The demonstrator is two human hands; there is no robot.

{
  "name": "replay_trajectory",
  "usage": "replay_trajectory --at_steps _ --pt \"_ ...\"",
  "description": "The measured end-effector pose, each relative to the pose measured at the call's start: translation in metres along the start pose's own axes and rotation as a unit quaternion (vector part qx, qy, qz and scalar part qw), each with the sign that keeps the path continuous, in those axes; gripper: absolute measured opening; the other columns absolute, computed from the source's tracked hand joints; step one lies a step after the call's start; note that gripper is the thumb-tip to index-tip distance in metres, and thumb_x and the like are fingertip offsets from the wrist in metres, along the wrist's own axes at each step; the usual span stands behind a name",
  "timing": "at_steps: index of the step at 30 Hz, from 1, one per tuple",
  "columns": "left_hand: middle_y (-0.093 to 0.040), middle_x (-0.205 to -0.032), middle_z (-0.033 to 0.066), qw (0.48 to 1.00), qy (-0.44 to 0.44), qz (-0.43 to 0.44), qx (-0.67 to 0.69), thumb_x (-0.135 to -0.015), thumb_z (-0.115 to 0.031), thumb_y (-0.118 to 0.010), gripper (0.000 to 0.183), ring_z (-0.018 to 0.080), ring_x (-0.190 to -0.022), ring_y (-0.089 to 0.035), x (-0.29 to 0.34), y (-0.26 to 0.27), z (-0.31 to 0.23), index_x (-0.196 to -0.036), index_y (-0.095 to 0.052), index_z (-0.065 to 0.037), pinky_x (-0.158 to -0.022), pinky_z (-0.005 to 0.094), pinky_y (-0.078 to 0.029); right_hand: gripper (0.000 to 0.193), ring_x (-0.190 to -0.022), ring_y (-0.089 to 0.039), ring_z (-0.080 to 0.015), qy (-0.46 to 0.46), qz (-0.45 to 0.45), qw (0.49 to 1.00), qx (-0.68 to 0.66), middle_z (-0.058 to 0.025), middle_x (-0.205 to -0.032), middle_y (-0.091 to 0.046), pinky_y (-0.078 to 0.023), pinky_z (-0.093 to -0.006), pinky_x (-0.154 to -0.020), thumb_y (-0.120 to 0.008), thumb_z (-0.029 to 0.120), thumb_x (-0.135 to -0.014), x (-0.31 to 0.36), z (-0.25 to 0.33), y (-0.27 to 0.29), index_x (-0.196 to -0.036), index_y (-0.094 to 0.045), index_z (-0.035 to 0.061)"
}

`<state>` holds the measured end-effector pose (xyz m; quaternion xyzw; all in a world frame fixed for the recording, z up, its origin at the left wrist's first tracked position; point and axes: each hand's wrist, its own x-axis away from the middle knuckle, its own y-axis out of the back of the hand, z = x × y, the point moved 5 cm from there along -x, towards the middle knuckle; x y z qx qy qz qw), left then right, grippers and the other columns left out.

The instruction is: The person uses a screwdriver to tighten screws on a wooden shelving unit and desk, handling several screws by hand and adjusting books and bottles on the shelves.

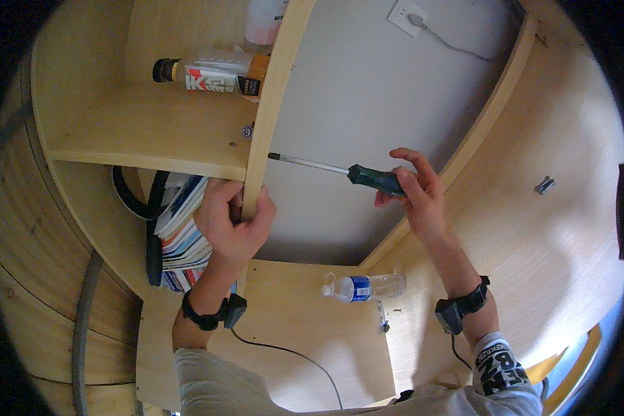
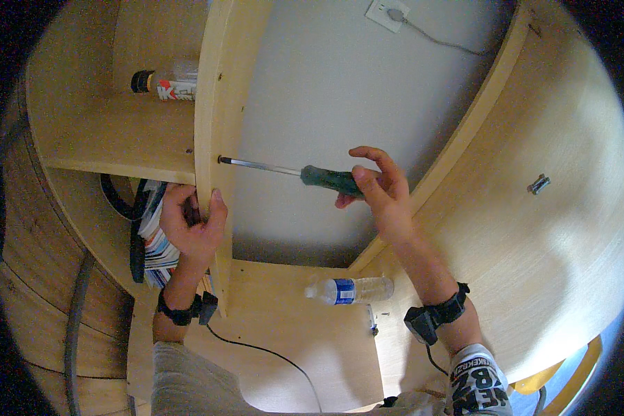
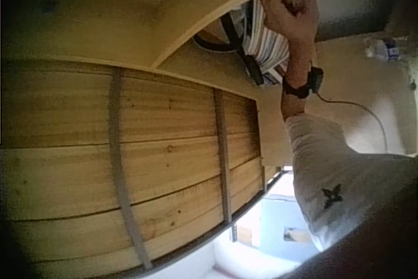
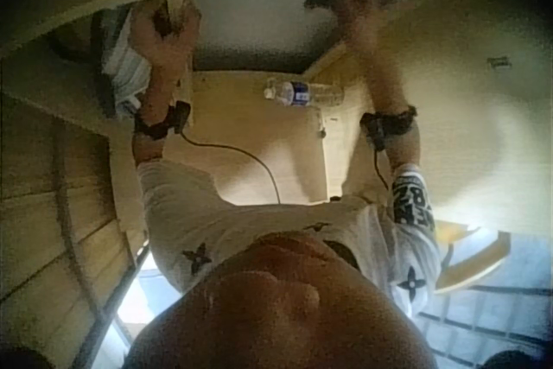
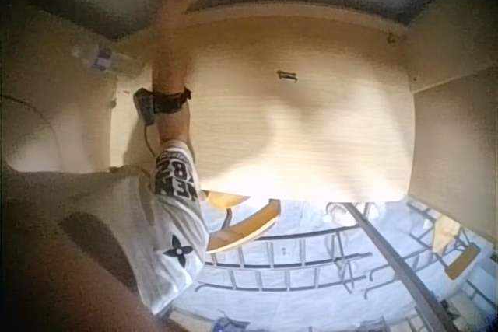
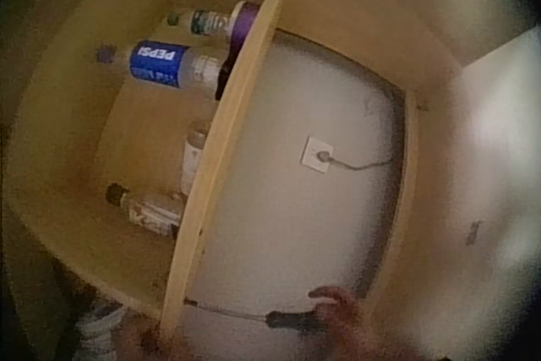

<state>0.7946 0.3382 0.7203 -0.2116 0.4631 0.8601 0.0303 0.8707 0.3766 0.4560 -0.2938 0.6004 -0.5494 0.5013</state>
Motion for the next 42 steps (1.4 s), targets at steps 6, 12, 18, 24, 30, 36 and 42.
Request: replay_trajectory --at_steps 6,12,18,24,30,36,42 --pt "-0.053 -0.074 0.0072 1.000 -0.001 -0.005 0.014 -0.071 0.000 -0.071 0.028 0.0068 -0.049 -0.039 -0.004 -0.001 -0.006 -0.093 -0.053 -0.001 -0.043 0.0196 -0.032 0.029 -0.060 -0.056 -0.0151 0.100 -0.055 0.993 0.013 -0.0053 -0.073 -0.058 -0.049 -0.0258 -0.068 -0.059 0.018 -0.091 0.002 -0.019 0.009 -0.113 -0.054 0.0005" --pt "-0.055 -0.076 0.0078 1.000 -0.006 -0.003 0.012 -0.071 0.000 -0.071 0.028 0.0062 -0.048 -0.040 -0.002 0.000 -0.005 -0.093 -0.053 0.000 -0.043 0.0200 -0.032 0.038 -0.054 -0.051 -0.0128 -0.120 0.181 0.952 -0.217 -0.0042 -0.073 -0.055 -0.040 -0.0260 -0.050 -0.052 0.035 -0.094 -0.003 -0.019 0.013 -0.110 -0.056 0.0006" --pt "-0.054 -0.074 0.0068 1.000 -0.006 -0.012 0.005 -0.070 -0.001 -0.071 0.029 0.0069 -0.046 -0.040 0.000 0.001 -0.003 -0.092 -0.053 -0.001 -0.041 0.0206 -0.031 0.032 -0.066 -0.055 -0.0129 0.017 0.005 1.000 -0.009 -0.0061 -0.084 -0.056 -0.044 -0.0233 -0.059 -0.056 0.027 -0.093 0.001 -0.028 0.006 -0.111 -0.055 0.0010" --pt "-0.053 -0.072 0.0057 1.000 -0.003 0.009 -0.013 -0.070 -0.002 -0.071 0.028 0.0076 -0.048 -0.040 0.002 0.000 -0.003 -0.092 -0.054 -0.002 -0.042 0.0214 -0.032 0.029 -0.077 -0.056 -0.0132 0.067 -0.060 0.994 -0.069 -0.0069 -0.091 -0.056 -0.046 -0.0231 -0.070 -0.060 0.018 -0.090 0.002 -0.002 -0.001 -0.114 -0.054 0.0017" --pt "-0.053 -0.082 0.0051 0.998 0.028 0.038 -0.032 -0.074 0.000 -0.069 0.030 0.0095 -0.064 -0.044 0.001 -0.001 -0.008 -0.096 -0.049 -0.002 -0.055 0.0230 -0.039 0.039 -0.055 -0.049 -0.0104 -0.087 0.198 0.963 -0.162 -0.0039 -0.068 -0.055 -0.035 -0.0232 -0.051 -0.041 0.038 -0.097 -0.012 0.003 0.016 -0.112 -0.054 0.0040" --pt "-0.051 -0.078 0.0035 0.998 0.043 0.034 -0.021 -0.075 -0.001 -0.070 0.029 0.0090 -0.062 -0.044 0.003 0.001 -0.006 -0.095 -0.049 -0.003 -0.054 0.0226 -0.038 0.034 -0.055 -0.042 -0.0065 -0.022 0.032 0.997 0.060 -0.0022 -0.071 -0.057 -0.031 -0.0213 -0.050 -0.045 0.032 -0.098 0.001 -0.006 0.010 -0.115 -0.053 0.0040" --pt "-0.051 -0.077 0.0035 0.998 0.048 0.033 -0.016 -0.075 0.000 -0.069 0.029 0.0082 -0.061 -0.043 0.004 0.000 -0.003 -0.095 -0.049 -0.003 -0.053 0.0229 -0.039 0.030 -0.075 -0.049 -0.0063 0.031 -0.014 0.999 -0.008 -0.0003 -0.089 -0.056 -0.039 -0.0203 -0.063 -0.057 0.018 -0.092 0.016 -0.011 0.006 -0.118 -0.052 0.0038"
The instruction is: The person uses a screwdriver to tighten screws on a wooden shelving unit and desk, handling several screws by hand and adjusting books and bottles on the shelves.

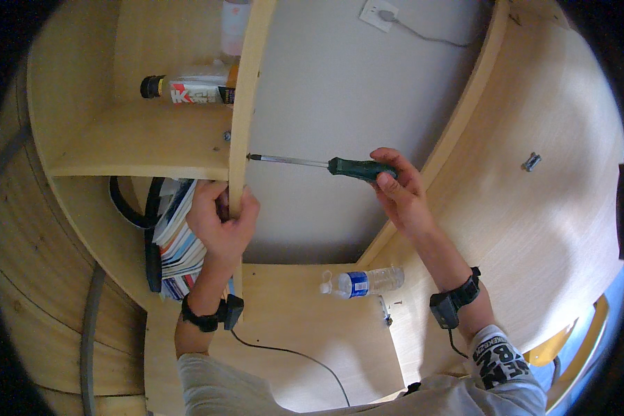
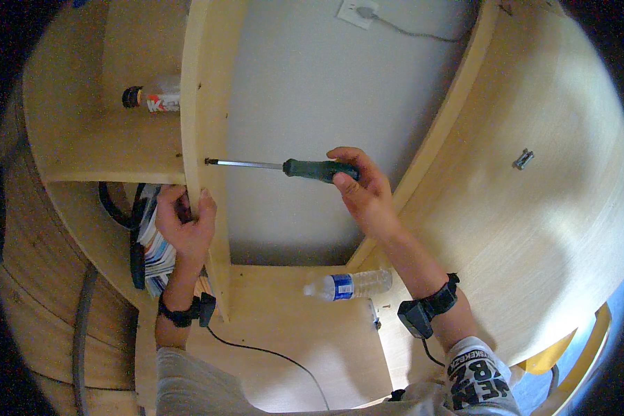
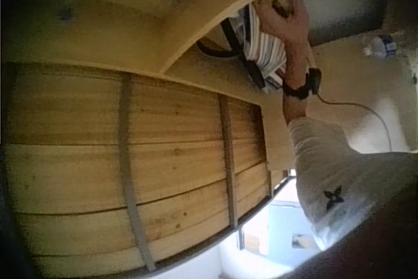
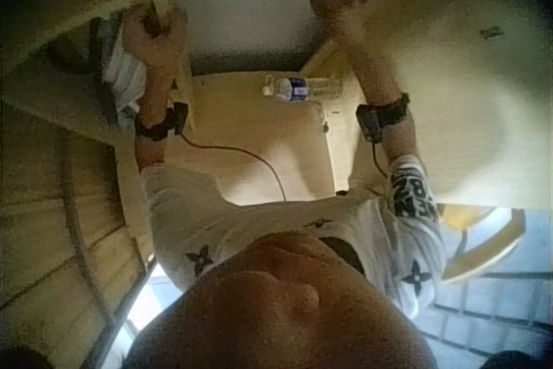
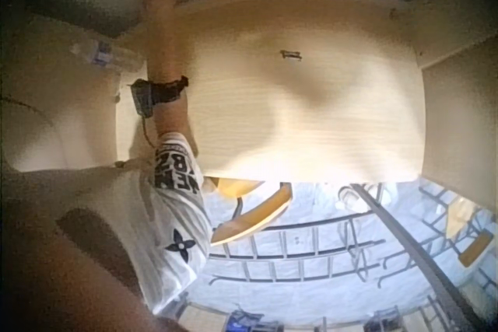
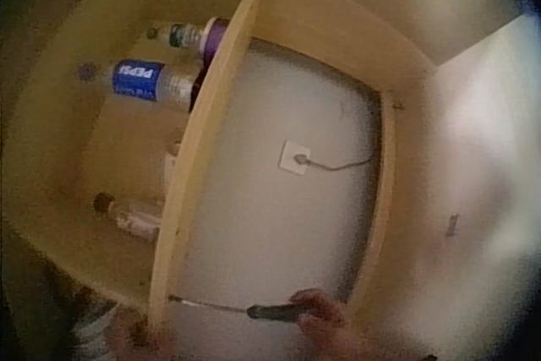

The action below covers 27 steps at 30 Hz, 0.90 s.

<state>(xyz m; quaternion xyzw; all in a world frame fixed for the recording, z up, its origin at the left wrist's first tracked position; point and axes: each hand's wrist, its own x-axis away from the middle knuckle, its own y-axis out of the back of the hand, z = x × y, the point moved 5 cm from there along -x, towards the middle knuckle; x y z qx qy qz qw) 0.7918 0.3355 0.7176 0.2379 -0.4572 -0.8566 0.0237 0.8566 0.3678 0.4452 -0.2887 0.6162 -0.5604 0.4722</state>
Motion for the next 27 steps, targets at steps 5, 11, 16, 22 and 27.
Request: replay_trajectory --at_steps 5,11,16,22,27 --pt "-0.053 -0.073 0.0056 0.999 -0.028 -0.030 0.004 -0.071 -0.002 -0.071 0.027 0.0085 -0.050 -0.042 0.000 0.004 0.001 -0.090 -0.053 -0.003 -0.045 0.0208 -0.035 0.030 -0.082 -0.047 -0.0062 -0.003 0.002 0.984 -0.175 -0.0015 -0.098 -0.052 -0.036 -0.0195 -0.061 -0.057 0.019 -0.091 -0.003 -0.003 -0.009 -0.116 -0.054 0.0030" --pt "-0.054 -0.074 0.0067 0.999 -0.038 -0.032 -0.005 -0.069 -0.002 -0.070 0.025 0.0113 -0.051 -0.046 -0.009 0.001 -0.008 -0.090 -0.057 -0.002 -0.045 0.0228 -0.038 0.032 -0.056 -0.048 -0.0116 -0.184 0.235 0.951 0.076 -0.0017 -0.071 -0.052 -0.041 -0.0244 -0.051 -0.053 0.033 -0.094 -0.018 -0.014 0.015 -0.103 -0.057 0.0030" --pt "-0.060 -0.080 0.0104 0.990 -0.089 -0.075 -0.074 -0.068 -0.005 -0.070 0.026 0.0219 -0.057 -0.058 -0.008 0.009 -0.007 -0.091 -0.060 -0.002 -0.049 0.0291 -0.047 0.034 -0.055 -0.056 -0.0138 -0.129 -0.009 0.991 0.032 -0.0048 -0.068 -0.057 -0.048 -0.0275 -0.053 -0.052 0.034 -0.095 -0.006 0.004 -0.012 -0.110 -0.052 0.0038" --pt "-0.064 -0.089 0.0127 0.989 -0.072 -0.105 -0.076 -0.068 -0.010 -0.069 0.028 0.0276 -0.067 -0.063 -0.001 0.012 -0.005 -0.094 -0.063 -0.003 -0.054 0.0327 -0.052 0.035 -0.072 -0.061 -0.0182 -0.120 0.024 0.992 0.022 -0.0079 -0.081 -0.060 -0.051 -0.0279 -0.068 -0.056 0.022 -0.094 0.005 0.006 -0.015 -0.120 -0.045 0.0024" --pt "-0.064 -0.091 0.0102 0.989 -0.071 -0.108 -0.071 -0.066 -0.012 -0.069 0.029 0.0262 -0.068 -0.063 -0.001 0.014 -0.007 -0.093 -0.063 -0.004 -0.054 0.0323 -0.053 0.036 -0.082 -0.059 -0.0180 -0.036 -0.019 0.997 -0.072 -0.0089 -0.092 -0.058 -0.049 -0.0268 -0.075 -0.059 0.019 -0.091 -0.001 0.020 -0.011 -0.119 -0.046 0.0003"
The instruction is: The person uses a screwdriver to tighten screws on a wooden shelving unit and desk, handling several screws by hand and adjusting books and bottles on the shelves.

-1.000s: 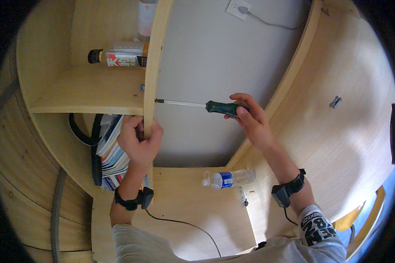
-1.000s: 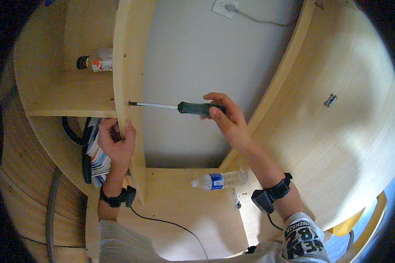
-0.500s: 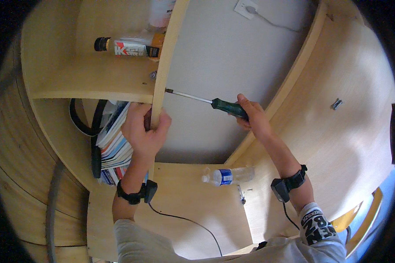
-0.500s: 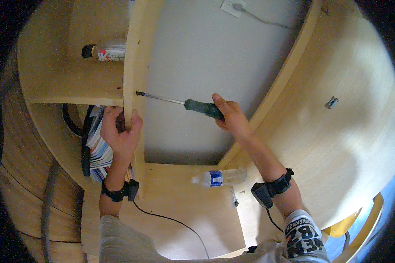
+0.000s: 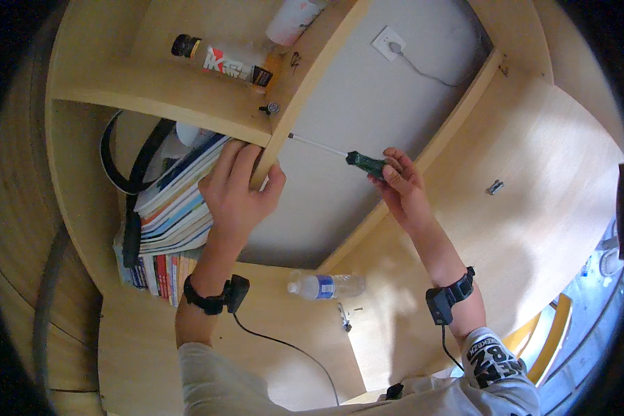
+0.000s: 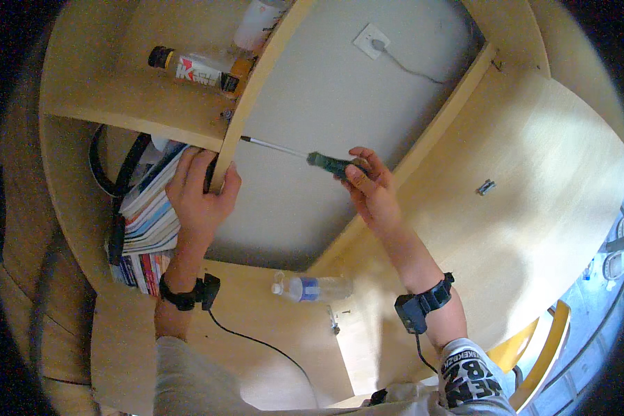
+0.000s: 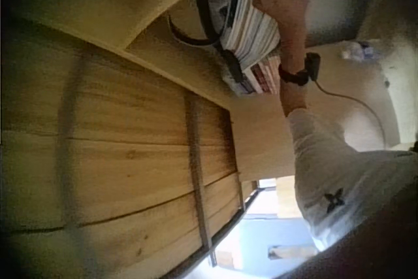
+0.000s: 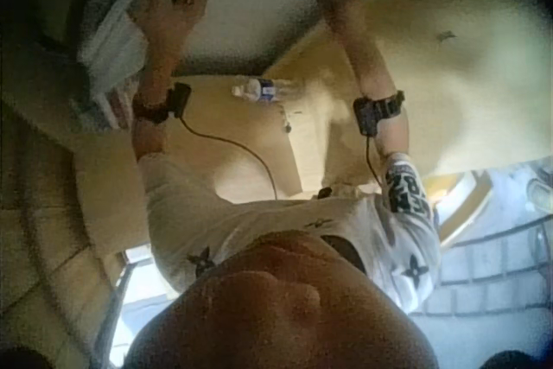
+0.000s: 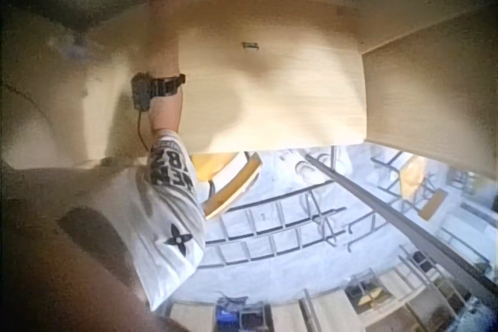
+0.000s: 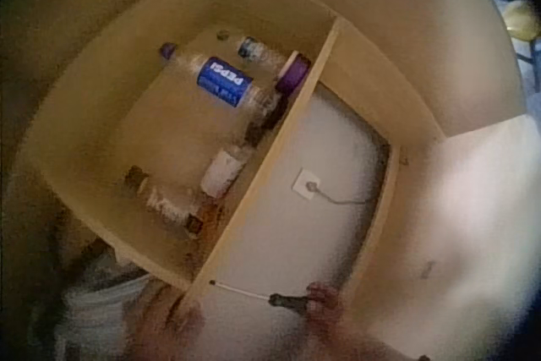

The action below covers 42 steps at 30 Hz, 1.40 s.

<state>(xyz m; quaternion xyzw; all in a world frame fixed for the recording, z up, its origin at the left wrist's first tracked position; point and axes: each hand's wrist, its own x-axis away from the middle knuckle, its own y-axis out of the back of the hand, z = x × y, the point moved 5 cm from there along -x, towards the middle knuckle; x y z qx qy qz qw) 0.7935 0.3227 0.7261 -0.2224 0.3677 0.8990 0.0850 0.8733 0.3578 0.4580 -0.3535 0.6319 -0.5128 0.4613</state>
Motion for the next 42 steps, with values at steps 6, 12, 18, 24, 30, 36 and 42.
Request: replay_trajectory --at_steps 6,12,18,24,30,36,42 --pt "-0.062 -0.090 0.0138 0.999 0.029 0.022 0.013 -0.067 -0.010 -0.071 0.029 0.0313 -0.072 -0.063 -0.001 0.000 0.000 -0.092 -0.060 -0.004 -0.059 0.0360 -0.052 0.034 -0.060 -0.050 -0.0131 -0.148 0.023 0.986 0.069 -0.0048 -0.082 -0.055 -0.042 -0.0257 -0.055 -0.060 0.027 -0.090 -0.004 0.008 0.001 -0.110 -0.052 0.0002" --pt "-0.062 -0.094 0.0137 0.998 0.048 0.037 0.029 -0.066 -0.010 -0.071 0.029 0.0320 -0.075 -0.062 0.010 -0.004 0.011 -0.093 -0.061 -0.004 -0.062 0.0373 -0.052 0.030 -0.047 -0.041 -0.0096 -0.175 -0.018 0.977 0.120 -0.0025 -0.075 -0.051 -0.032 -0.0271 -0.041 -0.056 0.030 -0.092 -0.001 -0.016 0.015 -0.105 -0.053 0.0036" --pt "-0.062 -0.090 0.0088 1.000 0.010 0.018 -0.007 -0.066 -0.012 -0.069 0.025 0.0266 -0.067 -0.062 -0.001 -0.004 0.003 -0.089 -0.060 -0.006 -0.052 0.0340 -0.051 0.025 -0.070 -0.052 -0.0113 0.007 -0.072 0.990 0.123 -0.0020 -0.081 -0.054 -0.043 -0.0248 -0.062 -0.059 0.020 -0.089 -0.009 -0.004 0.012 -0.109 -0.053 0.0053" --pt "-0.062 -0.094 0.0137 1.000 -0.004 0.027 -0.014 -0.069 -0.012 -0.070 0.026 0.0320 -0.072 -0.062 -0.003 -0.004 -0.005 -0.091 -0.060 -0.004 -0.056 0.0360 -0.051 0.026 -0.085 -0.051 -0.0111 0.083 0.096 0.972 0.197 -0.0016 -0.089 -0.057 -0.044 -0.0275 -0.074 -0.055 0.002 -0.076 -0.024 0.011 -0.036 -0.103 -0.057 0.0031" --pt "-0.062 -0.099 0.0144 0.998 0.064 -0.012 0.014 -0.081 -0.012 -0.063 0.016 0.0314 -0.090 -0.059 -0.005 -0.001 -0.048 -0.093 -0.060 -0.002 -0.075 0.0420 -0.048 0.030 -0.082 -0.053 -0.0131 -0.063 0.044 0.891 0.447 -0.0035 -0.093 -0.059 -0.045 -0.0280 -0.072 -0.053 0.003 -0.077 0.094 -0.029 0.098 -0.107 -0.056 0.0043" --pt "-0.058 -0.110 0.0113 0.830 0.228 0.198 0.469 -0.090 -0.016 -0.054 0.028 0.0237 -0.102 -0.053 0.194 -0.158 -0.239 -0.115 -0.054 -0.003 -0.091 0.0373 -0.042 0.023 -0.073 -0.058 -0.0142 0.016 -0.442 0.821 0.362 -0.0061 -0.081 -0.059 -0.048 -0.0269 -0.066 -0.045 -0.001 -0.079 0.289 0.118 0.154 -0.096 -0.058 0.0047" --pt "-0.052 -0.098 0.0106 0.730 0.374 0.209 0.533 -0.074 -0.012 -0.074 0.048 0.0255 -0.090 -0.052 0.209 -0.234 -0.376 -0.115 -0.051 -0.001 -0.078 0.0368 -0.044 0.034 -0.078 -0.060 -0.0236 -0.021 -0.475 0.702 0.530 -0.0141 -0.095 -0.061 -0.050 -0.0331 -0.070 -0.052 0.006 -0.084 0.264 0.202 0.193 -0.117 -0.047 0.0023"
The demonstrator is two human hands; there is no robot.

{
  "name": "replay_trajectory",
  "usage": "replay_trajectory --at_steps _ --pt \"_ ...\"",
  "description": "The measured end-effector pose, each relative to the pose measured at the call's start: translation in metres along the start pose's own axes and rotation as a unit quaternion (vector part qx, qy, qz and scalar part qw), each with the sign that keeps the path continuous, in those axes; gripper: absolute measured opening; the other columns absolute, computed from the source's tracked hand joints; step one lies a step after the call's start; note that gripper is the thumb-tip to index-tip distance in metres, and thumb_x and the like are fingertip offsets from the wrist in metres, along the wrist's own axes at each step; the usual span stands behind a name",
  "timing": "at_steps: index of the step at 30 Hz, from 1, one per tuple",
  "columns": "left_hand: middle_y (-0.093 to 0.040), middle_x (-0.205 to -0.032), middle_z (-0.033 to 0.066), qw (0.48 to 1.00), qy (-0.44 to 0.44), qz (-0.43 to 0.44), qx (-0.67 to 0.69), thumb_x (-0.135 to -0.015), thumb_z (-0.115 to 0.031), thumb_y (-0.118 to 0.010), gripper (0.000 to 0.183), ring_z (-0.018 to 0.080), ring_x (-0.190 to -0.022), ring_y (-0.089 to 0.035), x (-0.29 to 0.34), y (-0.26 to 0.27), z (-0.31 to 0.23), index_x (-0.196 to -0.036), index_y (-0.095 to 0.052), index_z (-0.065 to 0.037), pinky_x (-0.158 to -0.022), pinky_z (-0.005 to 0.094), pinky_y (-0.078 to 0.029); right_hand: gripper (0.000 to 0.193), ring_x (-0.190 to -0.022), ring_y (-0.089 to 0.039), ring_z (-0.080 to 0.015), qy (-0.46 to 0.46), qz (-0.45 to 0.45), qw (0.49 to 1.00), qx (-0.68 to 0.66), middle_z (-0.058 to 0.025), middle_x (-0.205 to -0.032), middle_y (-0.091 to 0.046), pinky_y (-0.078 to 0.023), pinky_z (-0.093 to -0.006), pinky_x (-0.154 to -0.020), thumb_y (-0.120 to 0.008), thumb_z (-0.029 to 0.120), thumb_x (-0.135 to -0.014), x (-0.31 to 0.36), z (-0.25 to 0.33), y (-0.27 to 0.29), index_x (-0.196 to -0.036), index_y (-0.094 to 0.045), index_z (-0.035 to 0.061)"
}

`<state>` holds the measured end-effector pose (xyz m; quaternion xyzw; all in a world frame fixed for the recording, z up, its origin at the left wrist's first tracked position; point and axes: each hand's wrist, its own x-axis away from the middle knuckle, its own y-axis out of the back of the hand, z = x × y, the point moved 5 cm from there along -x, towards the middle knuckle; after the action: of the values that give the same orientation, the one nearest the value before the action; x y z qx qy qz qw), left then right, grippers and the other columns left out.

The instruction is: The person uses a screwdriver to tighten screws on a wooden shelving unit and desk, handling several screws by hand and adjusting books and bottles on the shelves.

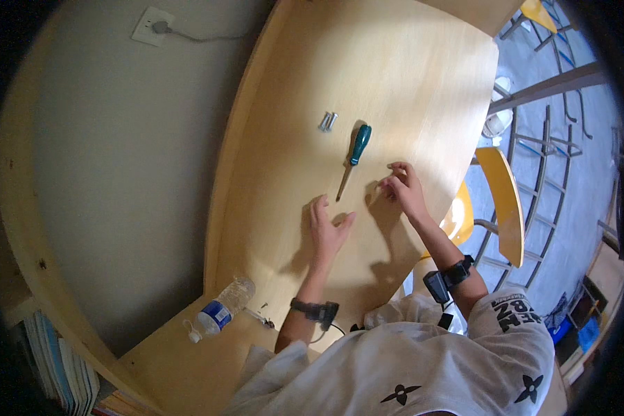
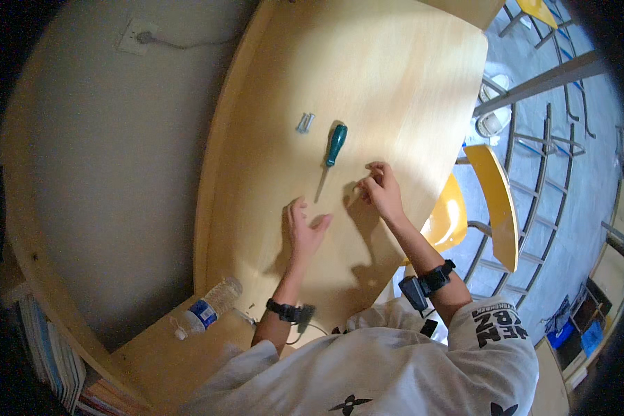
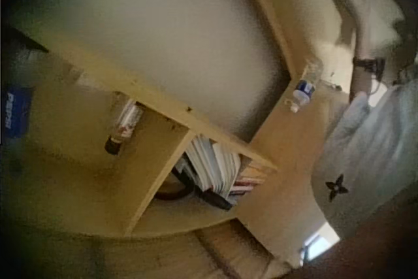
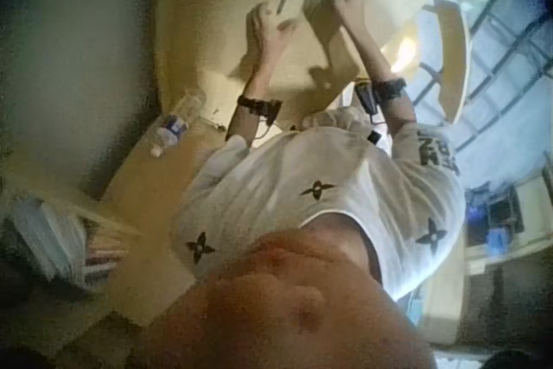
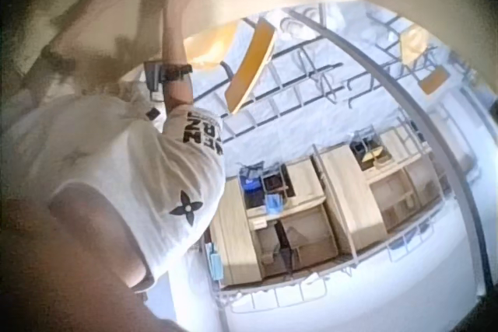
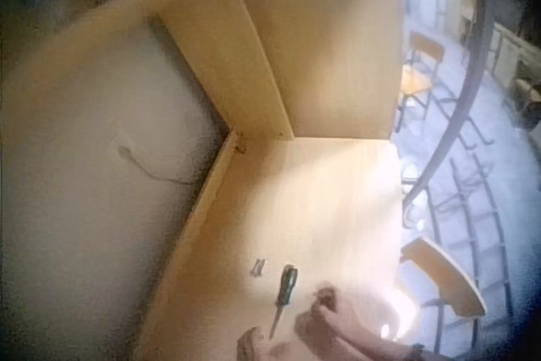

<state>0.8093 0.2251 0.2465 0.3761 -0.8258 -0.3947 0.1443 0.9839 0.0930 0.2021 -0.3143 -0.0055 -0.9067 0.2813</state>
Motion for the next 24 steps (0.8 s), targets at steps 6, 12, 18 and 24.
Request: replay_trajectory --at_steps 6,12,18,24 --pt "-0.057 -0.087 0.0169 0.995 -0.002 0.100 -0.020 -0.076 -0.012 -0.070 0.034 0.0366 -0.080 -0.054 -0.054 -0.058 -0.018 -0.105 -0.055 -0.002 -0.070 0.0417 -0.045 0.047 -0.121 -0.039 -0.0387 0.441 0.011 0.755 0.485 -0.0173 -0.130 -0.043 -0.034 -0.0449 -0.101 -0.068 0.010 -0.068 -0.036 0.094 -0.038 -0.113 -0.056 0.0081" --pt "-0.063 -0.075 0.0174 0.988 0.037 0.128 -0.076 -0.083 -0.012 -0.064 0.013 0.0321 -0.065 -0.061 -0.071 0.021 -0.015 -0.087 -0.063 0.000 -0.061 0.0391 -0.048 0.029 -0.109 -0.052 -0.0297 0.368 0.219 0.753 0.499 -0.0089 -0.110 -0.059 -0.037 -0.0445 -0.096 -0.067 0.020 -0.075 -0.055 0.050 -0.059 -0.102 -0.062 0.0118" --pt "-0.066 -0.078 0.0101 0.963 0.122 -0.070 0.230 -0.087 -0.005 -0.061 0.010 0.0177 -0.067 -0.066 -0.106 0.210 -0.045 -0.092 -0.063 0.003 -0.064 0.0281 -0.056 0.028 -0.081 -0.057 -0.0322 0.354 0.354 0.849 0.169 -0.0153 -0.088 -0.061 -0.045 -0.0388 -0.071 -0.067 0.017 -0.080 0.004 0.096 -0.155 -0.103 -0.061 0.0013" --pt "-0.063 -0.101 0.0100 0.918 -0.065 -0.181 0.348 -0.088 -0.017 -0.063 0.025 0.0204 -0.095 -0.060 -0.113 0.328 -0.101 -0.106 -0.058 -0.001 -0.089 0.0362 -0.048 0.026 -0.067 -0.048 -0.0146 0.288 0.435 0.850 -0.076 -0.0074 -0.076 -0.056 -0.040 -0.0300 -0.061 -0.063 0.020 -0.087 0.059 0.159 -0.267 -0.104 -0.061 -0.0001"
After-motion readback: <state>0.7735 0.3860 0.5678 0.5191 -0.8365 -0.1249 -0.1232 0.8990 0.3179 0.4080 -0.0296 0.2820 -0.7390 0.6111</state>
